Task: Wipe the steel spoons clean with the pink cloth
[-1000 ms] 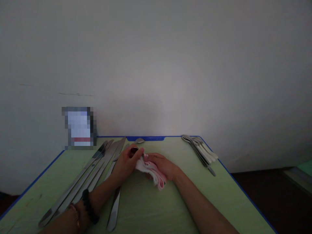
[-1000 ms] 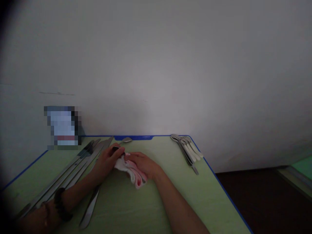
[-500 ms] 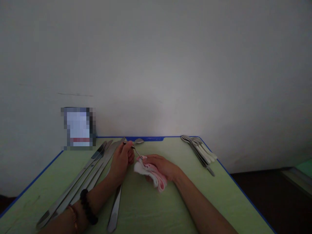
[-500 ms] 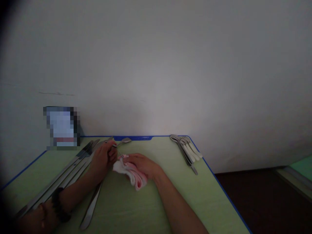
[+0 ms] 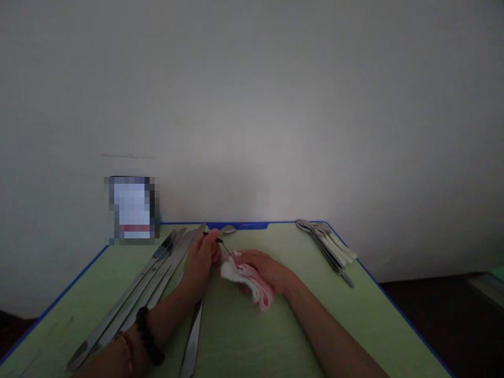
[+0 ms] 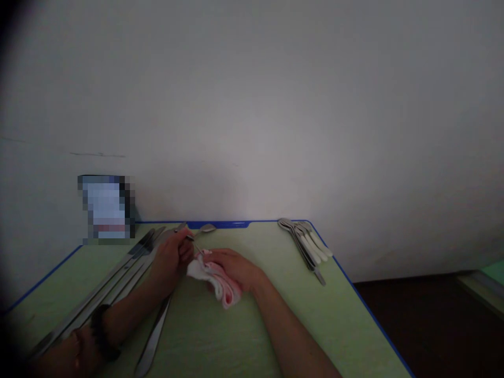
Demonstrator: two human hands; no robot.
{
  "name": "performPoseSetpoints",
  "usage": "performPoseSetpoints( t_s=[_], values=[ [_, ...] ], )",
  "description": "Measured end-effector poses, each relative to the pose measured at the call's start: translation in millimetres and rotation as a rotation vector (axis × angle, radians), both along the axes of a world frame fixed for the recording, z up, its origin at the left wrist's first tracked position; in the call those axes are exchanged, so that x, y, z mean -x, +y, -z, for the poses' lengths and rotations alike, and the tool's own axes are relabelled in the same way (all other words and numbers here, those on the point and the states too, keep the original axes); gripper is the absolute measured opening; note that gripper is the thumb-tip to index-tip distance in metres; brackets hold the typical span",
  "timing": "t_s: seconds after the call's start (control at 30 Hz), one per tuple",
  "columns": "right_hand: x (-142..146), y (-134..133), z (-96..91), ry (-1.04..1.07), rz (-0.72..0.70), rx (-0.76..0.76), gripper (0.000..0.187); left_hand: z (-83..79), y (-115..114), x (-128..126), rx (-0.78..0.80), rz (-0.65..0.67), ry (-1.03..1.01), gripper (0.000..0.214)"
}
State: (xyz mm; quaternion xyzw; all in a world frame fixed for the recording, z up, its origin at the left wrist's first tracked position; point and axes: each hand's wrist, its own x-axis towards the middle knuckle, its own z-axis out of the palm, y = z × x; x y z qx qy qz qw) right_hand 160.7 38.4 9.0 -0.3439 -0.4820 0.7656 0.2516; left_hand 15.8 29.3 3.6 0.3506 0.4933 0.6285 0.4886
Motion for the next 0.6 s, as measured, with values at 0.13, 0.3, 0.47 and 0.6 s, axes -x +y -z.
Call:
performPoseSetpoints(
  t_s=[0.13,0.3,0.47,0.6],
  values=[
    [-1.2,1.2,0.7,-0.053,0.017,-0.022,0.018,-3.4,0.3,-1.0,-0.020,0.010,-0.023,0.027],
    [-1.8,2.1,2.7,-0.049,0.019,-0.035,0.022,1.6,-4.5,-2.4,-0.041,0.086,0.105,0.031],
    [-1.0,3.6,4.3,-0.032,0.016,-0.020,0.025,8.2,-4.7,-1.2,-0.034,0.109,0.286,0.033],
    [-1.2,3.9,5.1,-0.040,0.030,-0.025,0.023,4.6,-6.2,-2.7,-0.051,0.134,0.300,0.031]
  ],
)
